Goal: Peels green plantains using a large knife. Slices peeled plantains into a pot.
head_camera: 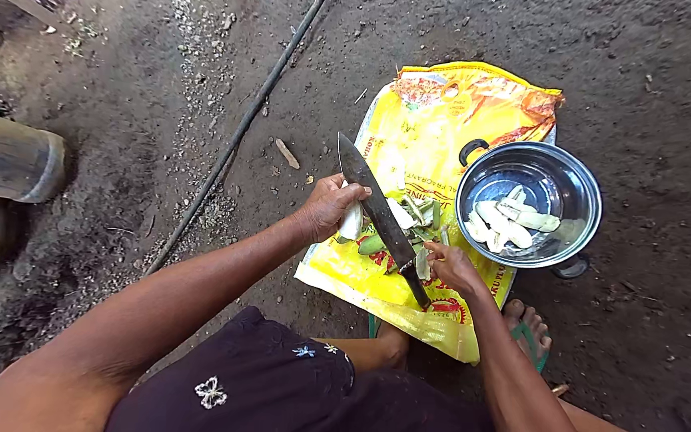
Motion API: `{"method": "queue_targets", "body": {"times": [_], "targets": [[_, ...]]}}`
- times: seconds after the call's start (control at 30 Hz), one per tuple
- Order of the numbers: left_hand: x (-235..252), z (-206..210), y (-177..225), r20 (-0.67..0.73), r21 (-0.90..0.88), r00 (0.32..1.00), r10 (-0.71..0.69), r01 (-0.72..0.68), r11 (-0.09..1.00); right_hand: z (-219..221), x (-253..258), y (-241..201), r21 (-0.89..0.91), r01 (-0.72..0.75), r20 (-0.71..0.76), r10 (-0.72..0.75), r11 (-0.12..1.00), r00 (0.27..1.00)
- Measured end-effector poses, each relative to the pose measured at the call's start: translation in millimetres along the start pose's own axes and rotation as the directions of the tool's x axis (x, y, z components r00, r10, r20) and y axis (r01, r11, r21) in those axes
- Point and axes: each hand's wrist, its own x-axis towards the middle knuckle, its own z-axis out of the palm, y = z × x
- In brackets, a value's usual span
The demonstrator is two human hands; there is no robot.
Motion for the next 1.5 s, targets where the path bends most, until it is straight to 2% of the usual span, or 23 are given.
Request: {"method": "queue_targets", "body": {"times": [0.07, 0.13, 0.17, 0.23, 0.3, 0.33, 0.4, 0.43, 0.47, 0.57, 0.67, 0.73, 0.87, 1.0, 1.07, 1.13, 1.23, 1.5], "targets": [[2.6, -1.2, 0.1, -0.008, -0.012, 1.0, -0.001, 0.001, 1.0, -3.5, -2.3, -3.6, 0.022, -0.001, -0.086, 0.003, 1.0, 0.996], [4.0, -1.4, 0.8, -0.015, -0.03, 1.0, -0.011, 0.011, 0.999, -5.6, -6.7, -11.2, 0.151, 0.065, -0.234, -0.028, 0.986, 0.972], [5.0, -0.9, 2.0, -0.016, -0.043, 1.0, -0.015, 0.015, 0.999, -6.5, -10.4, -16.9, 0.222, 0.142, -0.271, -0.079, 0.964, 0.959], [6.6, 1.3, 6.6, -0.018, -0.073, 1.0, -0.022, 0.02, 0.997, -5.3, -19.4, -32.5, 0.309, 0.315, -0.25, -0.243, 0.897, 0.937], [7.3, 4.9, 13.6, -0.022, -0.107, 1.0, -0.015, 0.013, 0.994, 6.6, -22.8, -46.5, 0.2, 0.42, -0.279, -0.36, 0.885, 0.89], [7.7, 7.1, 17.2, -0.017, -0.13, 1.0, -0.005, 0.003, 0.992, 15.6, -22.6, -49.8, 0.108, 0.471, -0.368, -0.404, 0.876, 0.837], [6.4, 12.1, 25.2, 0.003, -0.17, 1.0, 0.015, -0.014, 0.985, 32.5, -15.1, -48.8, -0.072, 0.566, -0.607, -0.486, 0.821, 0.629], [3.5, 15.3, 28.6, 0.019, -0.183, 1.0, 0.021, -0.017, 0.983, 34.8, -12.7, -47.2, -0.094, 0.588, -0.658, -0.494, 0.803, 0.568], [1.2, 17.2, 32.3, 0.056, -0.184, 0.998, 0.025, -0.014, 0.983, 32.7, -12.3, -46.0, -0.054, 0.606, -0.666, -0.481, 0.794, 0.571], [-0.5, 19.6, 38.8, 0.14, -0.173, 0.99, 0.024, 0.0, 0.985, 16.2, -19.7, -49.0, 0.28, 0.601, -0.597, -0.355, 0.749, 0.72], [4.0, 21.3, 41.1, 0.107, -0.253, 0.994, -0.038, 0.064, 0.965, 0.3, -31.7, -55.8, 0.629, 0.535, -0.498, -0.236, 0.564, 0.835], [5.8, 23.6, 44.1, 0.088, -0.308, 0.993, -0.072, 0.096, 0.947, -7.5, -38.1, -58.1, 0.698, 0.515, -0.446, -0.26, 0.497, 0.856], [6.7, 26.6, 46.0, 0.115, -0.342, 0.991, -0.064, 0.1, 0.934, -8.2, -51.4, -70.9, 0.607, 0.604, -0.43, -0.425, 0.517, 0.796], [3.0, 34.7, 47.6, 0.153, -0.37, 0.988, 0.013, 0.045, 0.928, -1.3, -67.7, -87.2, 0.344, 0.761, -0.478, -0.595, 0.55, 0.646], [1.8, 35.5, 46.5, 0.233, -0.353, 0.967, 0.1, -0.011, 0.936, 1.2, -72.7, -92.3, 0.206, 0.813, -0.511, -0.648, 0.545, 0.564], [2.0, 34.8, 44.0, 0.335, -0.27, 0.928, 0.164, -0.072, 0.96, 3.6, -76.9, -95.2, 0.128, 0.831, -0.529, -0.671, 0.542, 0.519], [0.1, 39.2, 43.4, 0.314, -0.19, 0.936, 0.159, -0.102, 0.977, 6.1, -80.4, -97.3, 0.085, 0.829, -0.536, -0.676, 0.552, 0.505], [-9.6, 41.6, 43.3, 0.255, -0.321, 0.964, 0.078, 0.009, 0.947, 13.7, -79.2, -100.9, 0.145, 0.823, -0.521, -0.665, 0.549, 0.535]]}}
